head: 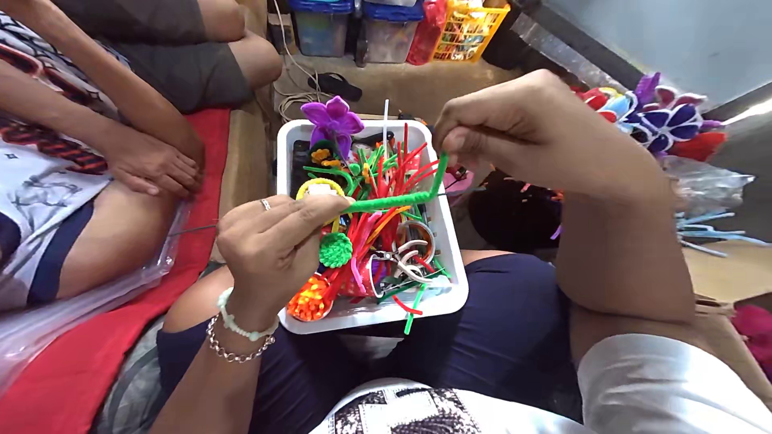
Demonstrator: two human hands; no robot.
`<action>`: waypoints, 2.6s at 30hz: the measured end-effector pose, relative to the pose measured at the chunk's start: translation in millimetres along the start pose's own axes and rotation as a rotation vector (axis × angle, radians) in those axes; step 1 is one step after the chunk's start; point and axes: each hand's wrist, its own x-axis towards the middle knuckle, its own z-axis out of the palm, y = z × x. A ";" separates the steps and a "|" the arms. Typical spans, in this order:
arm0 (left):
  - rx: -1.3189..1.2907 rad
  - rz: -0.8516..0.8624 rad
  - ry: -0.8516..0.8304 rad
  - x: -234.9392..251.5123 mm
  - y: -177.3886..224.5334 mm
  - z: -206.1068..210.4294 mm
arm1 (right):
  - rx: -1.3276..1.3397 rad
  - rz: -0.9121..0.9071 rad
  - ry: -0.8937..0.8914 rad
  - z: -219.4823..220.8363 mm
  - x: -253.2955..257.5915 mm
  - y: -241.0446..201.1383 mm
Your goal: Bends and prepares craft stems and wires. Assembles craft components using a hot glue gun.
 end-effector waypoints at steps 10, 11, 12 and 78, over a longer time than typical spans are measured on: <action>0.074 -0.212 0.091 -4.0 -3.6 3.5 | 0.982 0.283 -0.199 78.0 1.3 15.3; 0.117 -0.223 0.095 -3.6 -5.0 2.2 | 0.941 0.263 -0.186 76.1 0.4 13.5; 0.154 -0.228 0.093 -2.9 -5.9 0.9 | 0.864 0.231 -0.150 73.3 -0.9 10.3; 0.332 -0.292 0.004 -7.6 -2.7 7.9 | -0.021 0.215 0.068 69.9 -6.9 -11.4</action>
